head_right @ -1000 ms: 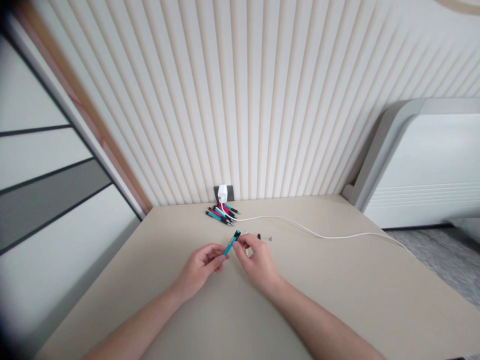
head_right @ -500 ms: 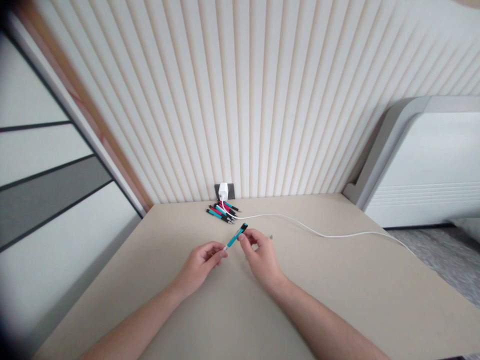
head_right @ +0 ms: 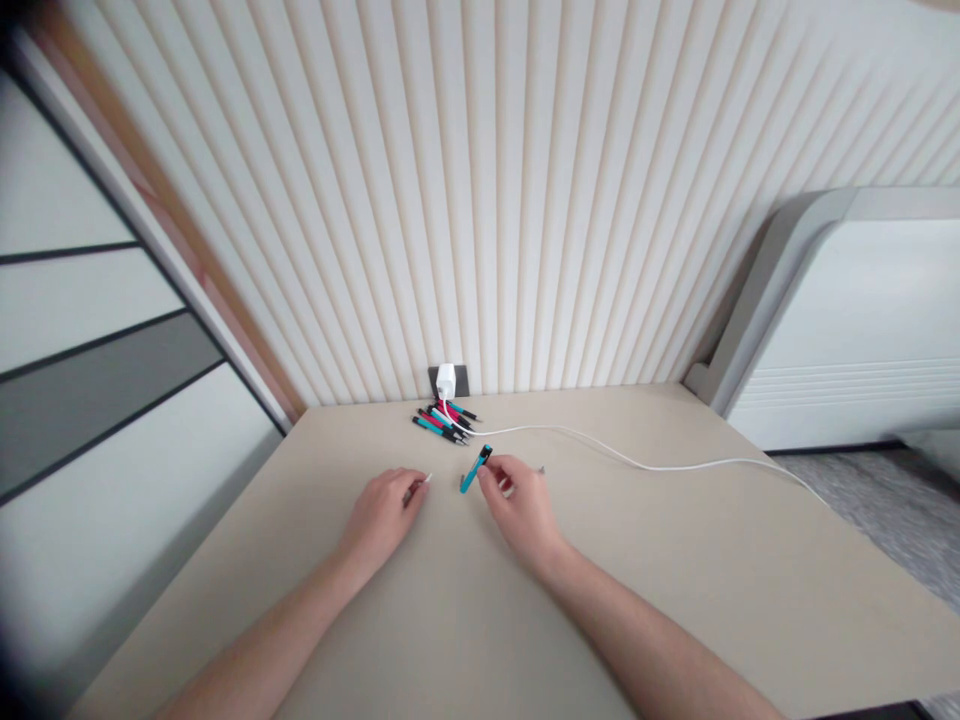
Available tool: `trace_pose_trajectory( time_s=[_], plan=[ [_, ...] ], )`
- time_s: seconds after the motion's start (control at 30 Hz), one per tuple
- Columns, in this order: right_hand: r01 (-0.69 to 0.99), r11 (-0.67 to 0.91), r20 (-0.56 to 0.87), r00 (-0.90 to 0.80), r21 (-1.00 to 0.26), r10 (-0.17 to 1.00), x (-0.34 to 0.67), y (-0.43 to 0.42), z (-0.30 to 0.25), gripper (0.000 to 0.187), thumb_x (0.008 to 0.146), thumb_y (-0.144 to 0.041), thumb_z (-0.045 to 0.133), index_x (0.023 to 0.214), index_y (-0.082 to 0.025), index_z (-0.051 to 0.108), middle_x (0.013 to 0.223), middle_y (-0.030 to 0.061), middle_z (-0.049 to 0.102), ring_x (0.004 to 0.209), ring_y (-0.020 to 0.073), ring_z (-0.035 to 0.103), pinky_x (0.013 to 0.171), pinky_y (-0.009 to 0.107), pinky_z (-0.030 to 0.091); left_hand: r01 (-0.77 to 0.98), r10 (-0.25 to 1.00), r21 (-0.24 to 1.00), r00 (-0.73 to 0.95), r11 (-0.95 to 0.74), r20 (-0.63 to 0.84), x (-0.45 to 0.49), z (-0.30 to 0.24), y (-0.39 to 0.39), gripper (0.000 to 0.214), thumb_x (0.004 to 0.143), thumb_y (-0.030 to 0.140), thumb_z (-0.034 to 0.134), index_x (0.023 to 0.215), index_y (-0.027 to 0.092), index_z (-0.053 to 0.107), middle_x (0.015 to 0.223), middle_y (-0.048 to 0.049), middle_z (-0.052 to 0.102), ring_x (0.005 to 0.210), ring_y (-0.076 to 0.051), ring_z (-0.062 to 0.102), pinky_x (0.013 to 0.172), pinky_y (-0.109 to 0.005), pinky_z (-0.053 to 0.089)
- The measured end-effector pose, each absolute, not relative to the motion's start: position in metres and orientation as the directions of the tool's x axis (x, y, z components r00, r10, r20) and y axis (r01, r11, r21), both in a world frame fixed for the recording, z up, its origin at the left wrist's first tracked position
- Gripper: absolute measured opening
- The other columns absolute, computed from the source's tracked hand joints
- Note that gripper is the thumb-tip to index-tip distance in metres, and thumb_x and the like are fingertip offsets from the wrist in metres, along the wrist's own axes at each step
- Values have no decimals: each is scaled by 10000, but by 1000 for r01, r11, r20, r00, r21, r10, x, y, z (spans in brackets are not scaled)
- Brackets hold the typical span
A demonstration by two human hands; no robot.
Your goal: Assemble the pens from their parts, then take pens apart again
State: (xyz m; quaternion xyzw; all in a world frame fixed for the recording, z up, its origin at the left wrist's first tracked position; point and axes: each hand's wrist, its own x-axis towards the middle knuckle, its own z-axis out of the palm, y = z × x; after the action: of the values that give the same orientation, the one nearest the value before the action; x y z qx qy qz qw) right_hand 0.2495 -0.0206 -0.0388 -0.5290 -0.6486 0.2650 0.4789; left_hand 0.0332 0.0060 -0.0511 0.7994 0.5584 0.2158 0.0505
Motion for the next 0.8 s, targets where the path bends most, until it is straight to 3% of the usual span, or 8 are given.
trace_pose_trajectory(
  time_s=[0.17,0.37,0.63,0.8],
  plan=[
    [478,284,305,-35,-831,952,250,-19,-42,226,891,-315,506,842,-172,674,729,5,657,651,135,540,633,240,407,858,911,350,273,-376,309,34,-50,6,178,910,199,492,914,174,669,878,-52,676,818,-181,623,759,-286,440],
    [504,236,217,-97,-831,971,247,-18,-47,250,878,-325,497,814,-174,686,716,2,649,627,129,518,601,242,381,930,918,180,257,-320,300,33,-47,4,193,914,207,483,879,189,672,865,-48,672,839,-202,615,746,-317,394],
    [228,82,55,-124,-970,991,249,-12,-52,332,860,-408,510,801,-134,689,730,43,683,600,131,562,560,234,415,969,935,45,220,-241,279,32,-44,2,205,905,234,481,826,194,666,856,-59,679,885,-233,597,763,-345,357],
    [249,59,27,-130,-967,991,247,-11,-61,336,843,-412,531,805,-129,707,734,51,696,568,125,540,540,231,408,978,946,6,200,-209,254,29,-40,2,207,894,229,478,821,192,668,862,-70,679,891,-245,589,771,-354,347]
  ],
)
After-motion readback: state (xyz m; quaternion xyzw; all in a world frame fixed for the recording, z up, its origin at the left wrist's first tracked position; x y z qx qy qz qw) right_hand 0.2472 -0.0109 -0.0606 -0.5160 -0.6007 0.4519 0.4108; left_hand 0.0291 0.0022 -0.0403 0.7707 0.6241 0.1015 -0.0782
